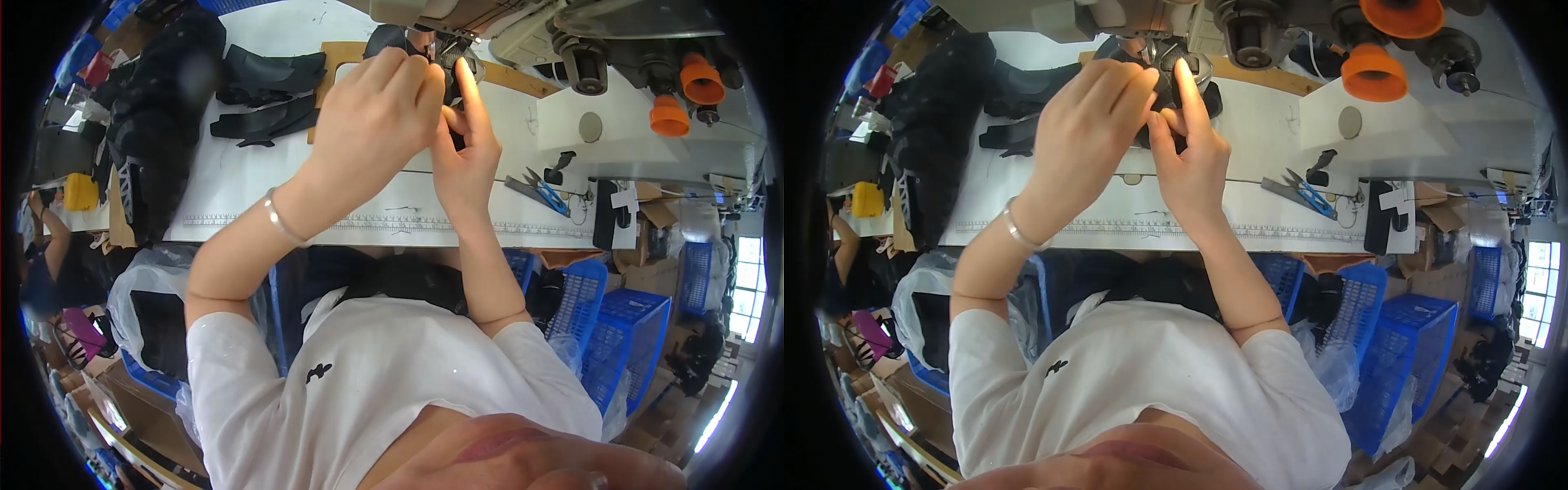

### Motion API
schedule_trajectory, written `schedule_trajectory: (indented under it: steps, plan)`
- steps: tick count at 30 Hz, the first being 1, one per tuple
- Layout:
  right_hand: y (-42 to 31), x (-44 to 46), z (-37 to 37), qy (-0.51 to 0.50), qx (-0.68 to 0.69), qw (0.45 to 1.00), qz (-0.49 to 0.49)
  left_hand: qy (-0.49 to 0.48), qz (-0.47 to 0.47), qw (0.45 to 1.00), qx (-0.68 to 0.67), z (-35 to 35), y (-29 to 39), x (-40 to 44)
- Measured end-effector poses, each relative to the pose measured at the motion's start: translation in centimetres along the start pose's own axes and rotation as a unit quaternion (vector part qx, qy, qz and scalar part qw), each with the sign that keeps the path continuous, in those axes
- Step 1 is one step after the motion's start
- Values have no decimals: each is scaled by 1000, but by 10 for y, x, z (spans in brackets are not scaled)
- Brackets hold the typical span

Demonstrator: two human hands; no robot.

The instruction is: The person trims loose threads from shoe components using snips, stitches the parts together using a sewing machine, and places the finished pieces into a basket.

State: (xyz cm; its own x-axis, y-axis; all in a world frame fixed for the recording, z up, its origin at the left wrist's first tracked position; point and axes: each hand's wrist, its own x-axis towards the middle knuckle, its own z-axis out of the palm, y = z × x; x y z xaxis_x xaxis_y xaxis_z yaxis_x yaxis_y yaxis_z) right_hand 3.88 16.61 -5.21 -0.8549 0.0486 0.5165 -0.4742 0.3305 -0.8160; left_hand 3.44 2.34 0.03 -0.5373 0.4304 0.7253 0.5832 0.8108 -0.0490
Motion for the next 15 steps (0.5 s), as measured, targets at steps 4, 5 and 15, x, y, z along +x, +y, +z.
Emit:
schedule_trajectory:
  steps: [4,5,15]
  plan:
    - [-2,1,-5,-21,-15,1000,3,125,33,990,49,23,-1,-5]
    - [-1,1,-4,-19,-7,1000,3,142,36,988,50,25,-1,-5]
    - [-5,-3,4,-8,43,998,43,135,47,989,37,22,-3,-5]
